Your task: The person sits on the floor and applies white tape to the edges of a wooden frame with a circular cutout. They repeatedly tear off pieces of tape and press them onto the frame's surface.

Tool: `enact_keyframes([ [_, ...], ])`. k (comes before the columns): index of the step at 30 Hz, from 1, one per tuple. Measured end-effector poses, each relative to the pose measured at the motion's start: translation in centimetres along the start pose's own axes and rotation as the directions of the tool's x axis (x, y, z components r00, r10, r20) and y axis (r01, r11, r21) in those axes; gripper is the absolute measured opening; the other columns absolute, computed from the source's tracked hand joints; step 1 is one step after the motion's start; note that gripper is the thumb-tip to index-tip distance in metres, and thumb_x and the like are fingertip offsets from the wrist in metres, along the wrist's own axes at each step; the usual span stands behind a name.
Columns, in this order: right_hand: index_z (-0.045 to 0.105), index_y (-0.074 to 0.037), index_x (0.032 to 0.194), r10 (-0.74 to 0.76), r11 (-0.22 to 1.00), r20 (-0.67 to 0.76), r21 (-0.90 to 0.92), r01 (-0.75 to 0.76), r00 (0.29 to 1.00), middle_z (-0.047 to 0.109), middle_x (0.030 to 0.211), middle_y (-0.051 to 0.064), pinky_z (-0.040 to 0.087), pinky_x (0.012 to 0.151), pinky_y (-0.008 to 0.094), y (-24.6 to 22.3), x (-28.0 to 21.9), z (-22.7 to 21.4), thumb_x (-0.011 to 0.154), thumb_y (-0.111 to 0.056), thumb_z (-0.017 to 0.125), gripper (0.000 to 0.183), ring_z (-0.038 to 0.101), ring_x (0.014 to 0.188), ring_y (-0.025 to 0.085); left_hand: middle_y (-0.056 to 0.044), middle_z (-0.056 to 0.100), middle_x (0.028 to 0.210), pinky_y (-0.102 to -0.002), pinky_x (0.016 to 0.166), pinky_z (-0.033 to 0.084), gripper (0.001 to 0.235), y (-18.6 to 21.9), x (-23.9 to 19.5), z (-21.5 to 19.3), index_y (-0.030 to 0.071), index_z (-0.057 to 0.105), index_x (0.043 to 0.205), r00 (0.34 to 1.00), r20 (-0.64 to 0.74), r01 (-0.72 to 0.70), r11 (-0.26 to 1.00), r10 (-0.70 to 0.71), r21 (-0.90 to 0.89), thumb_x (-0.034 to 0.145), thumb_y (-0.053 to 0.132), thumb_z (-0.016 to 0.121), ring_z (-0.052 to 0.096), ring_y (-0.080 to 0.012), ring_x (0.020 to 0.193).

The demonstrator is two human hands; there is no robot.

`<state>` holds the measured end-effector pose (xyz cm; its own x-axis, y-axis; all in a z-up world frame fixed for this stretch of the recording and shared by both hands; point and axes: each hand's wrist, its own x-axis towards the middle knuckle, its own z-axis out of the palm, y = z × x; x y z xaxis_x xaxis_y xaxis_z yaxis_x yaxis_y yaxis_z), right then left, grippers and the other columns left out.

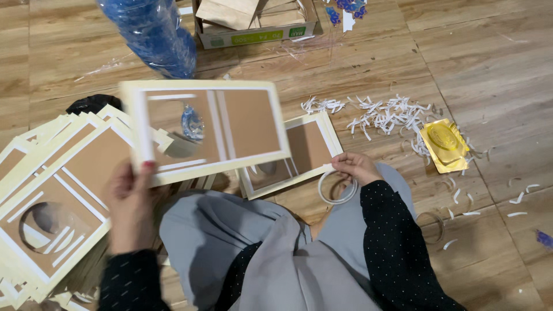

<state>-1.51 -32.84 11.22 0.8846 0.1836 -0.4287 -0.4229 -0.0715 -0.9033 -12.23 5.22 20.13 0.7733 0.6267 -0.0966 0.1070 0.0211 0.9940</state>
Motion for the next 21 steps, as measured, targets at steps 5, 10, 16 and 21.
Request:
enact_keyframes([
  [5,0.069,-0.004,0.079,0.197,0.907,0.072,-0.391,-0.155,0.978,0.069,0.071,0.007,0.043,0.051,0.018,3.4,2.9,2.2,0.071,-0.01,0.073,0.011,0.059,0.059,0.008,0.012,0.049,0.087,-0.012,0.064,0.042,0.021,-2.6,-0.6,-14.6,0.026,0.055,0.102,0.953,-0.3,0.117,0.974,-0.054,0.196,0.096,0.046,0.056,0.045,0.0012,0.068],
  [10,0.07,-0.006,0.067,0.222,0.724,0.183,-0.689,-0.036,0.958,0.068,0.068,0.002,0.046,0.061,0.02,4.2,2.8,5.9,0.068,-0.008,0.075,0.005,0.058,0.064,0.007,-0.007,0.056,0.105,-0.03,0.067,0.044,0.043,-15.2,2.1,-27.9,0.014,0.051,0.108,0.805,-0.593,0.361,0.779,0.016,0.512,0.104,0.054,0.065,0.055,-0.0162,0.085],
  [16,0.068,-0.013,0.069,0.184,0.647,0.166,-0.762,0.008,0.969,0.07,0.072,-0.004,0.045,0.064,0.019,4.5,3.1,9.0,0.073,-0.016,0.069,0.005,0.063,0.067,0.005,-0.025,0.038,0.111,-0.04,0.07,0.036,0.036,-2.3,-4.3,-6.4,-0.014,0.048,0.127,0.678,-0.036,-0.463,0.466,0.734,0.754,0.092,-0.01,0.058,0.039,-0.0343,0.091],
  [21,0.071,-0.017,0.081,-0.022,0.641,0.246,-0.741,0.203,0.969,0.067,0.072,0.003,0.049,0.066,0.03,10.5,7.2,10.7,0.065,-0.026,0.075,0.019,0.064,0.07,0.019,-0.014,0.057,0.093,-0.041,0.074,0.05,0.032,-7.0,-4.7,4.4,0.006,0.058,0.105,0.862,0.467,-0.439,0.752,0.197,0.492,0.074,0.007,0.066,0.058,-0.0332,0.089],
])
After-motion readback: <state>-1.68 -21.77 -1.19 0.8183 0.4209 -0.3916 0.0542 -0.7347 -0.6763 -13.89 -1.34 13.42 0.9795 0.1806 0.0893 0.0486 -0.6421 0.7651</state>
